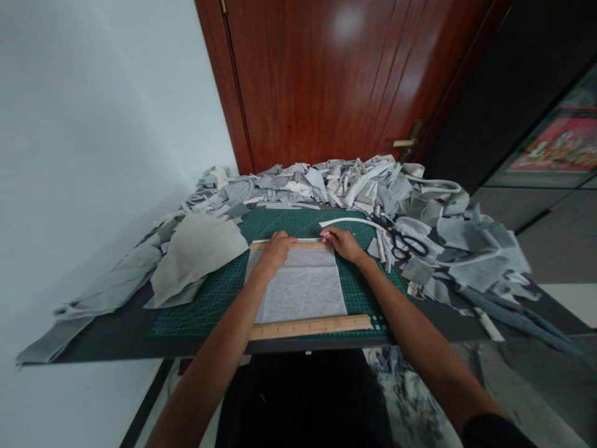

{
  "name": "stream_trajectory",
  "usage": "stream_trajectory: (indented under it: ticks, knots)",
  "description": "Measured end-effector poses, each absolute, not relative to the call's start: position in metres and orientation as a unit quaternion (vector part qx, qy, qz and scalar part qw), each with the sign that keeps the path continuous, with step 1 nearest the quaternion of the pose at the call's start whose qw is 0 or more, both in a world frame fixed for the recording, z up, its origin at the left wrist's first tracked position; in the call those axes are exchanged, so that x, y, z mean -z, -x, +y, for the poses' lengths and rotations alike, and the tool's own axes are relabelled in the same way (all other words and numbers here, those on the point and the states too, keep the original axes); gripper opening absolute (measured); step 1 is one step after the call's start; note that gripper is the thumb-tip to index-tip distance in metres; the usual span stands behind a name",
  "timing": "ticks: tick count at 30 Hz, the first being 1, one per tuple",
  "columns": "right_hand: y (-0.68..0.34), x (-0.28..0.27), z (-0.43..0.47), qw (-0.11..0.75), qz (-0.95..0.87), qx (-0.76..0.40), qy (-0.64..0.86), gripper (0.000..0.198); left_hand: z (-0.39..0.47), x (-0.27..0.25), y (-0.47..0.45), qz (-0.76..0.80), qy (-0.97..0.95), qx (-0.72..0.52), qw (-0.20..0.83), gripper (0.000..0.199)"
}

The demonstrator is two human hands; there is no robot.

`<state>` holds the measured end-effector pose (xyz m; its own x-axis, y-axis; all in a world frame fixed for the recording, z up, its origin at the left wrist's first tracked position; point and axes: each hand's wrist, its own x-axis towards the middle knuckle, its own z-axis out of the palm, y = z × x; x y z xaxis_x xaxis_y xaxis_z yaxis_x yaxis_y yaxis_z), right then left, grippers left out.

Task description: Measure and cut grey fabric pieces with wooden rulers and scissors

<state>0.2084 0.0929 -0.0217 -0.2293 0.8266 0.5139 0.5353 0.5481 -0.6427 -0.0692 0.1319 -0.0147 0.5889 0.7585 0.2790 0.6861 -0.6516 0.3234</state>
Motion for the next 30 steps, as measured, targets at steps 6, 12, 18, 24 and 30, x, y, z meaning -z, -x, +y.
stream_trajectory:
  ticks: [6, 12, 18, 24, 30]
  knots:
    - [-0.207, 0.022, 0.092, 0.452, -0.747, -0.203, 0.444, 0.025, 0.133, 0.014, 0.069, 0.408, -0.888, -0.191, 0.089, 0.04]
    - [-0.204, 0.021, 0.089, 0.459, -0.741, -0.218, 0.439, 0.021, 0.131, 0.012, 0.068, 0.416, -0.888, -0.18, 0.078, 0.038]
    - [-0.205, 0.026, 0.093, 0.47, -0.728, -0.226, 0.446, 0.027, 0.122, 0.003, 0.065, 0.429, -0.887, -0.162, 0.055, 0.037]
    - [-0.209, 0.025, 0.096, 0.492, -0.713, -0.145, 0.478, 0.035, 0.104, -0.009, 0.055, 0.468, -0.874, -0.13, 0.015, 0.035]
    - [-0.208, 0.022, 0.093, 0.49, -0.705, -0.169, 0.484, 0.037, 0.087, -0.021, 0.037, 0.502, -0.861, -0.074, -0.022, 0.028]
